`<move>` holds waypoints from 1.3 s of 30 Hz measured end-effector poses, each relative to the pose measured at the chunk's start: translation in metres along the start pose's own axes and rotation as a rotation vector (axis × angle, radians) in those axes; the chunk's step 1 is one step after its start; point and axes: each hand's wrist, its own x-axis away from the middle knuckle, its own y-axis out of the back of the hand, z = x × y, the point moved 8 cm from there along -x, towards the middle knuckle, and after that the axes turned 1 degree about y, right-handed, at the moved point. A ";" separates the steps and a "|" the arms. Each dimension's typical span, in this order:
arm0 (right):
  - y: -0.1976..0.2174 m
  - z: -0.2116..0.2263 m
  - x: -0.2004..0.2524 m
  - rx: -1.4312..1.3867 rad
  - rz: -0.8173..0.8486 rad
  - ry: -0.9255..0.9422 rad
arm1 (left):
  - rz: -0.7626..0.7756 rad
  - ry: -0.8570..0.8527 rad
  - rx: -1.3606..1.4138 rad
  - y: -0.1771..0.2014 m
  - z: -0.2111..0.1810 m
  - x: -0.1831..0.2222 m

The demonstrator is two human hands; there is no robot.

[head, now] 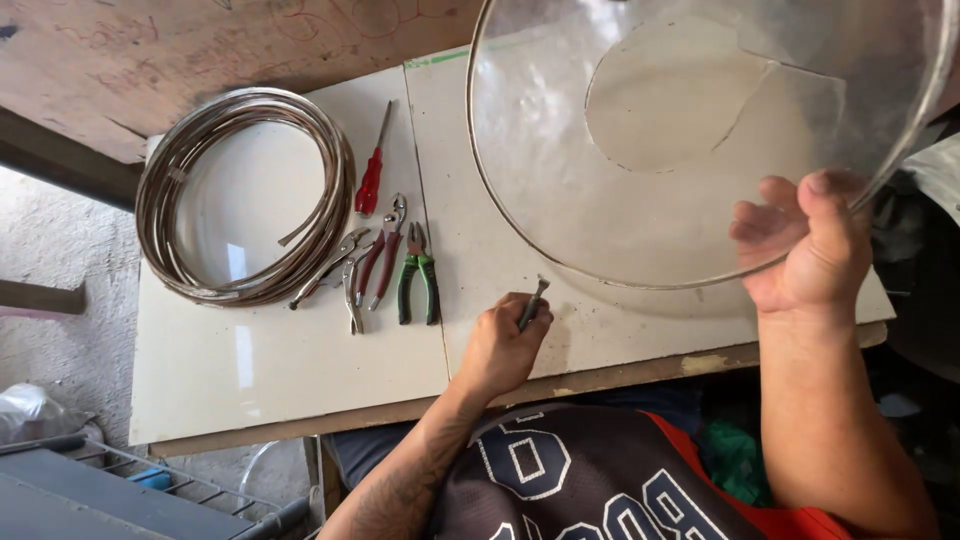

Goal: Repairing or adjusting the rim of a drum head using a small hand tool at a workbench

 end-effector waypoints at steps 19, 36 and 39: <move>-0.002 0.014 0.025 0.031 0.000 0.065 | 0.127 0.130 -0.077 -0.003 -0.026 -0.007; -0.006 0.002 0.026 0.072 0.079 0.046 | 0.102 0.290 0.038 0.002 -0.016 -0.005; -0.011 0.002 0.029 0.037 0.158 0.050 | 0.102 0.290 0.073 0.002 -0.018 -0.004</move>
